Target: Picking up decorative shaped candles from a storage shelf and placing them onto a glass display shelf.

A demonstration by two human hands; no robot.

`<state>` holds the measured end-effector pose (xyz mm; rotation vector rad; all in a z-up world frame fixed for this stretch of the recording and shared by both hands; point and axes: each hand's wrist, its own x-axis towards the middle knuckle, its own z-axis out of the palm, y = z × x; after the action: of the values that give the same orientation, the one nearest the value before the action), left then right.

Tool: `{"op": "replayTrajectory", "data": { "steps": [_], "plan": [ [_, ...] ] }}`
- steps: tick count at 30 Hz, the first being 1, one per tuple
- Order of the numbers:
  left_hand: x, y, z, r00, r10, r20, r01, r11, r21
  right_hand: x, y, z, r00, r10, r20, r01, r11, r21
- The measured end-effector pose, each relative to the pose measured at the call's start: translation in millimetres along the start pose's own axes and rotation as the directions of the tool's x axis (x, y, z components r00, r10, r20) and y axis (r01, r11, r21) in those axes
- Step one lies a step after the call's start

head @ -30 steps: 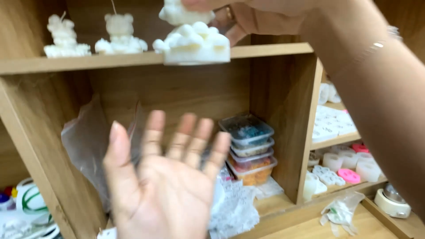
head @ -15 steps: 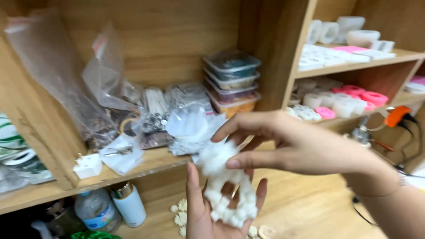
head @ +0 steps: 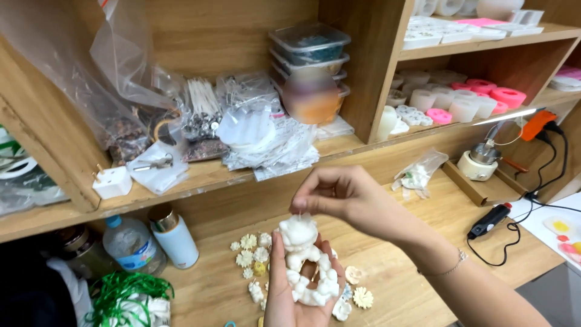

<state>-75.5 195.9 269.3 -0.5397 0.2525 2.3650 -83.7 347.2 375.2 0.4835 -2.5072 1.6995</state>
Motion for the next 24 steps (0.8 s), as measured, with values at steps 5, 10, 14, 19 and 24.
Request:
{"op": "replayTrajectory", "data": {
  "steps": [5,10,14,19,24],
  "plan": [
    [-10.6,-3.2,-2.7,1.0,0.022,-0.019,-0.022,1.0,0.015,-2.3,2.2,-1.8,0.999,0.038,-0.002,-0.038,0.991,0.126],
    [-2.6,-3.4,-20.4,1.0,-0.001,0.027,0.002,1.0,-0.017,-5.6,-0.4,8.3,0.996,0.014,0.085,-0.019,0.997,0.069],
    [-7.5,-2.6,-18.3,1.0,0.002,0.004,-0.002,1.0,-0.024,-1.9,17.6,8.8,0.985,-0.06,0.162,0.055,0.998,0.036],
    [-15.8,-1.8,-25.2,0.999,-0.045,-0.022,0.044,0.998,-0.044,6.4,42.0,17.9,0.983,-0.056,0.175,-0.008,0.939,0.345],
    [-14.0,-5.8,-27.5,0.994,-0.067,-0.082,0.063,0.997,-0.055,4.2,53.4,17.3,0.989,-0.07,0.131,0.025,0.947,0.32]
  ]
}}
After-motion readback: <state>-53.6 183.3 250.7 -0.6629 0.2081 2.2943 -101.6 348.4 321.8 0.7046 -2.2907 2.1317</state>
